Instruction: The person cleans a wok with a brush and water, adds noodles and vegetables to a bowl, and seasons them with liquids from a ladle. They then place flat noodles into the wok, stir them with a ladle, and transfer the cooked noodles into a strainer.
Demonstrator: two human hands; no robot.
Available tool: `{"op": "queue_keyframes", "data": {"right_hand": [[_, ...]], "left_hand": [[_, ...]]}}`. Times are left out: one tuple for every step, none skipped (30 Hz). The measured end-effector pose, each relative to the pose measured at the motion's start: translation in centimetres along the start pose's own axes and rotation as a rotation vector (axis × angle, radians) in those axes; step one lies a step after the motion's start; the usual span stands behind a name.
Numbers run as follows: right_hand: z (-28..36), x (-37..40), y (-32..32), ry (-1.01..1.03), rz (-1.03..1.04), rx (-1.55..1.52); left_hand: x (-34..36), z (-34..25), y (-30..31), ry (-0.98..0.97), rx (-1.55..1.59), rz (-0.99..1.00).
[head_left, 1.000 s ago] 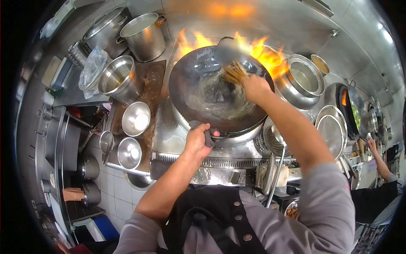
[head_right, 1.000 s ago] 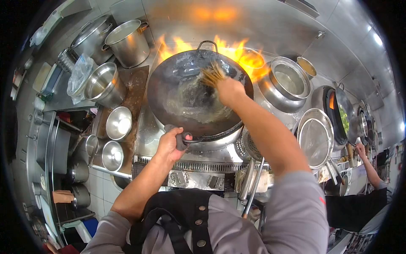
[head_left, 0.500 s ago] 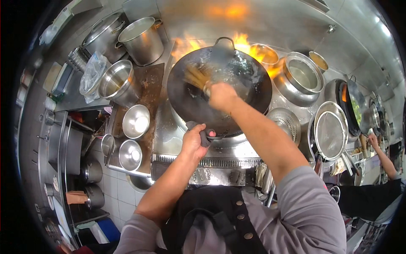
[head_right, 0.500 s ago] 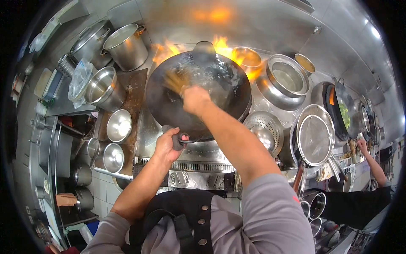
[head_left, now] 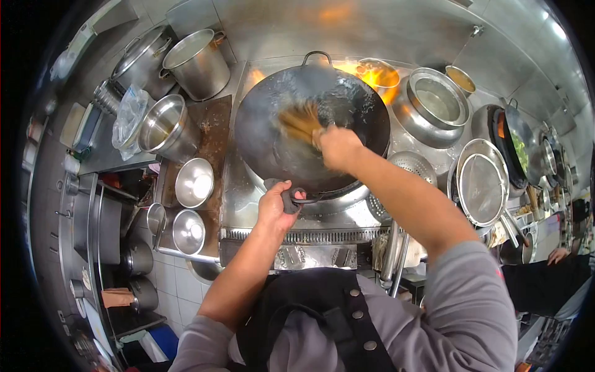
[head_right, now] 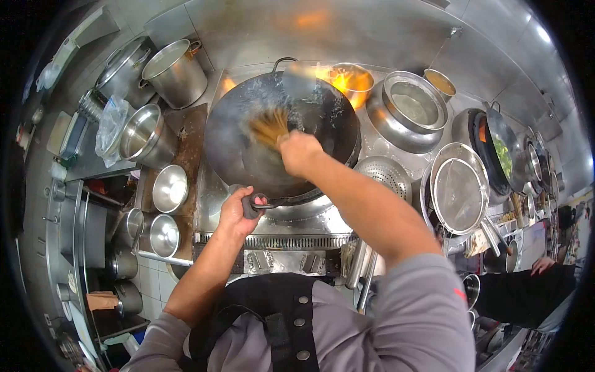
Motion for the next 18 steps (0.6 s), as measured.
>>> {"op": "queue_keyframes", "data": {"right_hand": [[0.4, 1.2, -0.9, 0.088, 0.011, 0.036], [-1.4, 1.4, -1.2, 0.001, 0.045, 0.073], [-3.1, 1.5, -1.1, -0.082, 0.078, 0.112], [-5.2, -0.1, -0.6, -0.159, 0.051, 0.117], [-6.8, -2.5, -0.6, -0.138, 0.024, 0.089], [-6.5, -3.8, 0.0, -0.132, 0.036, 0.048], [-5.8, -4.6, 0.1, -0.127, 0.051, 0.005], [-4.1, -4.3, -0.5, -0.072, 0.022, 0.059], [-2.5, -3.2, -1.4, -0.023, -0.008, 0.113], [-0.8, -0.4, -0.8, 0.046, -0.007, 0.073], [-1.0, 0.8, -0.5, 0.045, -0.004, 0.071], [-2.4, 1.9, -0.6, -0.02, 0.05, 0.083], [-4.1, 2.6, -0.8, -0.084, 0.101, 0.098], [-6.2, 1.2, -0.8, -0.077, 0.069, 0.143], [-8.2, -1.2, -0.8, -0.165, -0.017, 0.124], [-8.2, -3.1, -0.3, -0.149, -0.023, 0.071], [-7.0, -4.7, -0.2, -0.133, -0.027, 0.016], [-5.1, -5.7, -0.7, -0.127, -0.087, -0.038]], "left_hand": [[0.1, -0.1, -0.3, -0.019, 0.003, 0.046], [0.1, -0.4, -0.8, -0.041, 0.009, 0.093], [0.1, -0.5, -0.9, -0.046, 0.011, 0.096], [0.1, -0.5, -1.0, -0.033, 0.008, 0.11], [0.1, -0.4, -1.1, -0.025, 0.01, 0.125], [0.3, -0.5, -1.0, -0.032, 0.018, 0.118], [0.2, -0.5, -0.8, -0.027, 0.025, 0.08], [0.3, -0.4, -0.6, -0.018, 0.03, 0.043], [0.5, -0.3, -0.6, -0.014, 0.033, 0.039], [0.5, -0.4, -0.9, -0.018, 0.029, 0.047], [0.6, -0.5, -0.9, -0.022, 0.023, 0.051], [0.6, -0.7, -0.9, -0.023, 0.022, 0.052], [0.5, -0.8, -1.2, -0.022, -0.003, 0.074], [0.6, -0.7, -1.4, -0.019, -0.031, 0.094], [0.5, -0.7, -1.5, -0.023, -0.031, 0.096], [0.5, -0.7, -1.5, -0.025, -0.029, 0.105], [0.6, -0.6, -1.4, -0.027, -0.027, 0.11], [0.5, -0.6, -1.3, -0.033, -0.027, 0.109]]}}
Point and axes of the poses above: each hand's wrist, its own x-axis away from the middle knuckle, its own y-axis out of the back of the hand, z = x × y, the point moved 8 cm from there along -x, towards the middle knuckle, and after that the axes turned 1 degree about y, right-handed, at the moved point
